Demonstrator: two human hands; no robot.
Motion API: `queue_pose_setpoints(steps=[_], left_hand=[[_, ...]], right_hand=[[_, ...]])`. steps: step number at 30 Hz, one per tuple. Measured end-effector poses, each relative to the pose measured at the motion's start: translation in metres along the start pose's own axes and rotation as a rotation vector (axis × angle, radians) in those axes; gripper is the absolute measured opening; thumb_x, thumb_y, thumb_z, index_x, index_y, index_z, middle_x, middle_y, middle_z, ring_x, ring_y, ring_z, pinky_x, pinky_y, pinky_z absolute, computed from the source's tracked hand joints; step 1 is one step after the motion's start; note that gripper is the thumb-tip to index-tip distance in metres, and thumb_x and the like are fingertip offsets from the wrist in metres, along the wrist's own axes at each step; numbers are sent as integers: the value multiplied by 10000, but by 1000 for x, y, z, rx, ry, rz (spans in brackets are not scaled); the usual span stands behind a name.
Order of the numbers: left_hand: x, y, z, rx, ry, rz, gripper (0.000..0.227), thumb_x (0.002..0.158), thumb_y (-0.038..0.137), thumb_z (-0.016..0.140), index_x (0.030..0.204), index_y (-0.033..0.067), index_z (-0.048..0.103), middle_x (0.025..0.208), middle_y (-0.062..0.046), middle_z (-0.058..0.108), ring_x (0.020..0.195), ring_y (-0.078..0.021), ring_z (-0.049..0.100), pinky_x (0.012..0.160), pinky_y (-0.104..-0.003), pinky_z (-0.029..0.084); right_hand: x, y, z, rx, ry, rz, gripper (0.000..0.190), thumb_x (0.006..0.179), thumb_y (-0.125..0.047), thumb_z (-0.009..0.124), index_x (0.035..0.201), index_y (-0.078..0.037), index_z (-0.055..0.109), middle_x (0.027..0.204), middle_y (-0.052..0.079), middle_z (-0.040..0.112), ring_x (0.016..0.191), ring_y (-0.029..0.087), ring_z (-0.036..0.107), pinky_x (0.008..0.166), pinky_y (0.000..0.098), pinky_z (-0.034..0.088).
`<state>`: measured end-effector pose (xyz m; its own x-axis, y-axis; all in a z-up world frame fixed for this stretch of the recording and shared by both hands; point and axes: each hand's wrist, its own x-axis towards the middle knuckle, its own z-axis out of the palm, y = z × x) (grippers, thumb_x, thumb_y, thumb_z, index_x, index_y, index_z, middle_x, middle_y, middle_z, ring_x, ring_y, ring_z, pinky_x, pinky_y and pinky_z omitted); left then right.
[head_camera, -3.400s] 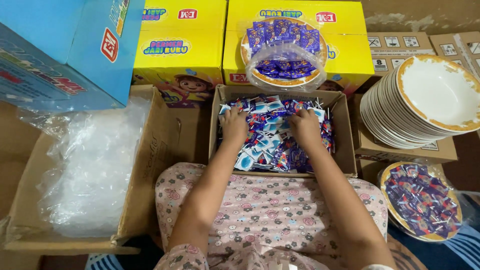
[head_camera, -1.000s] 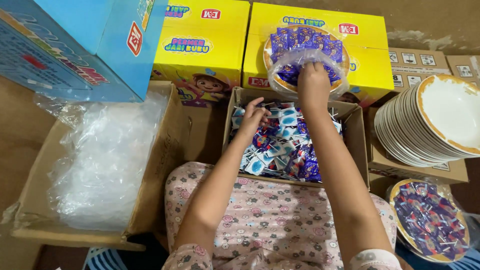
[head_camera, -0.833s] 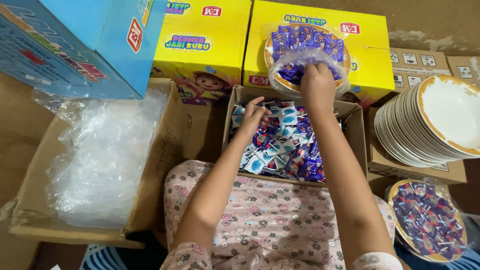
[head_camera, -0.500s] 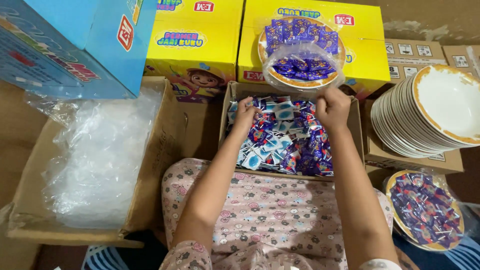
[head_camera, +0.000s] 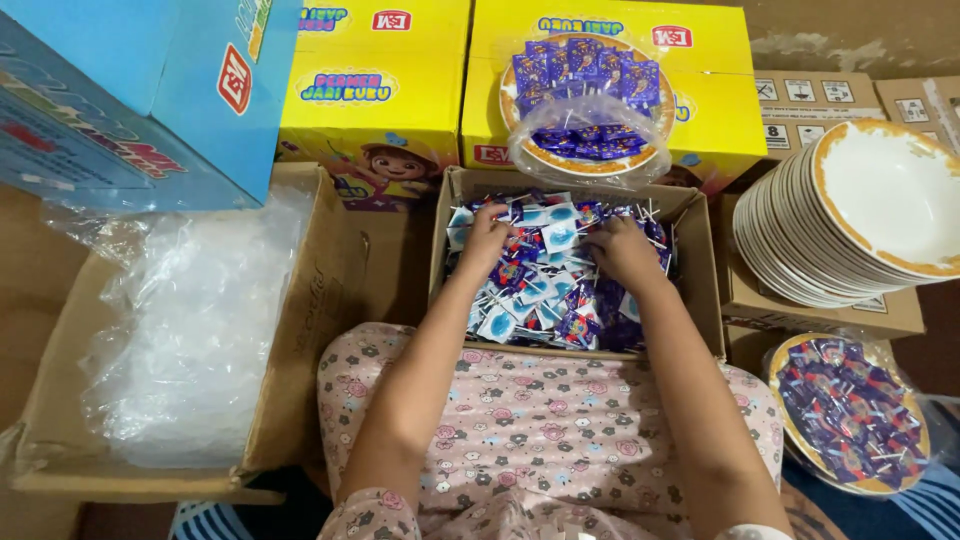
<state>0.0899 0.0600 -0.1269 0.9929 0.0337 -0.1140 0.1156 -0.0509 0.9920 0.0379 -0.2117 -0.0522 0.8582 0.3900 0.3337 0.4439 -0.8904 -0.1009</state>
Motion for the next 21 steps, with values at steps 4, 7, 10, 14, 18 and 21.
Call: queue_pose_setpoints(steps=[4, 7, 10, 14, 18, 21], left_hand=[[-11, 14, 0, 30, -42, 4, 398, 922, 149, 540, 1308, 59, 580, 881, -114, 763, 708, -153, 714, 547, -216, 546], [-13, 18, 1, 66, -67, 6, 385, 923, 144, 540, 1292, 56, 605, 893, -114, 770, 713, -150, 721, 555, -208, 558], [-15, 17, 5, 114, -127, -3, 360, 917, 162, 557, 1262, 101, 638, 875, -80, 778, 714, -132, 730, 556, -202, 575], [-52, 64, 3, 167, -258, -22, 302, 931, 258, 590, 1194, 193, 721, 944, -35, 783, 784, -111, 723, 627, -207, 579], [-77, 91, 13, -136, -539, -174, 593, 1060, 501, 434, 1375, 23, 588, 1089, -117, 743, 814, -81, 700, 673, -152, 552], [-86, 97, 16, -360, -633, -158, 520, 1058, 405, 553, 1464, 80, 537, 1182, -150, 708, 894, -192, 747, 736, -239, 627]], right_hand=[[-1, -3, 0, -8, -230, 58, 317, 856, -389, 769, 1142, -260, 812, 1090, 129, 700, 1102, 374, 646, 915, 474, 570], [1, -4, -6, -77, -351, 138, 467, 811, -441, 811, 1252, -298, 759, 1214, 84, 662, 1195, 355, 607, 932, 481, 573], [-5, -6, -8, -79, -409, 203, 503, 791, -441, 832, 1258, -275, 746, 1224, 76, 661, 1215, 345, 598, 910, 508, 579], [-9, -3, -10, 179, -50, 136, 184, 864, -215, 812, 1046, -192, 806, 1043, 59, 700, 1025, 314, 675, 795, 445, 605], [-6, -34, -42, 426, 400, -41, 133, 943, -167, 814, 1072, -199, 817, 987, 29, 674, 912, 256, 692, 798, 371, 578], [-11, -67, -40, 502, 424, -202, 214, 895, -105, 806, 1108, -119, 797, 1071, 107, 739, 978, 322, 724, 864, 419, 584]])
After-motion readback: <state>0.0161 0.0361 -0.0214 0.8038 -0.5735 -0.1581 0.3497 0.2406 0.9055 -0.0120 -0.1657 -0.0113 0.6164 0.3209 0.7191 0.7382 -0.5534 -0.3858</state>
